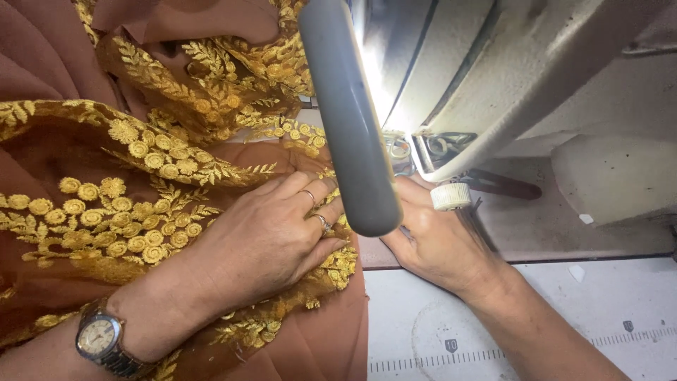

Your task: Sewing a decorative gold lace border onto a brown garment using an industrial sewing machine.

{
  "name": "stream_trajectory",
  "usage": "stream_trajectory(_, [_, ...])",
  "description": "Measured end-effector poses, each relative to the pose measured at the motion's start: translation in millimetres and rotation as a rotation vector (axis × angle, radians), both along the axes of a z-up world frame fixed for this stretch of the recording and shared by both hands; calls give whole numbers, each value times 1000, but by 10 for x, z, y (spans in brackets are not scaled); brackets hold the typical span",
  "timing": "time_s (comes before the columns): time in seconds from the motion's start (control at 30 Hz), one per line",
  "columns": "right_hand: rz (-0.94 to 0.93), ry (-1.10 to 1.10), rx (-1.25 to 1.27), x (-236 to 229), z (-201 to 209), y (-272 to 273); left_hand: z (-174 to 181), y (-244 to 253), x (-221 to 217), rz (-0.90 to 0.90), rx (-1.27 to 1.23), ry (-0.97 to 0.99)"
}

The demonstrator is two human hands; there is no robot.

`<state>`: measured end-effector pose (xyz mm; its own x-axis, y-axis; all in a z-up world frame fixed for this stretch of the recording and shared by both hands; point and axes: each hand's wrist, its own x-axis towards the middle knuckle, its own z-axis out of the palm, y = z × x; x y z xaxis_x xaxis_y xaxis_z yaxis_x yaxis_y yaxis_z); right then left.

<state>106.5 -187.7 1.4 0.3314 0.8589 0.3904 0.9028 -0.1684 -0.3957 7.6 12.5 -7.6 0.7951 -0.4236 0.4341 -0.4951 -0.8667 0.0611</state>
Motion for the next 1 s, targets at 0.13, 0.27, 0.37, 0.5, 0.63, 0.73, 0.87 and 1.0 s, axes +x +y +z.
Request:
stream_trajectory(0.13, [4, 0, -3, -15, 67, 19, 58, 37, 17, -13, -2, 18])
stream_trajectory(0.27, [43, 89, 23, -26, 58, -14, 197, 70, -27, -72, -109, 117])
stream_trajectory(0.37, [11, 71, 52, -79, 150, -32, 452, 104, -126, -58, -190, 217])
stream_trajectory(0.5, [-2, 106, 71, -172, 280, -68, 785, 109, -314, -55, -253, 163])
stream_trajectory(0.63, [36, 170, 75, -218, 331, -123, 745, 25, -493, 64, 5, 510])
stream_trajectory(0.73, [69, 188, 76, -271, 387, -151, 764, -36, -592, 42, 165, 662])
stream_trajectory(0.87, [97, 170, 51, -297, 403, -231, 669, -55, -632, -12, 288, 624])
stream_trajectory(1.0, [224, 134, 11, -291, 425, -279, 900, -33, -620, 45, 141, 766])
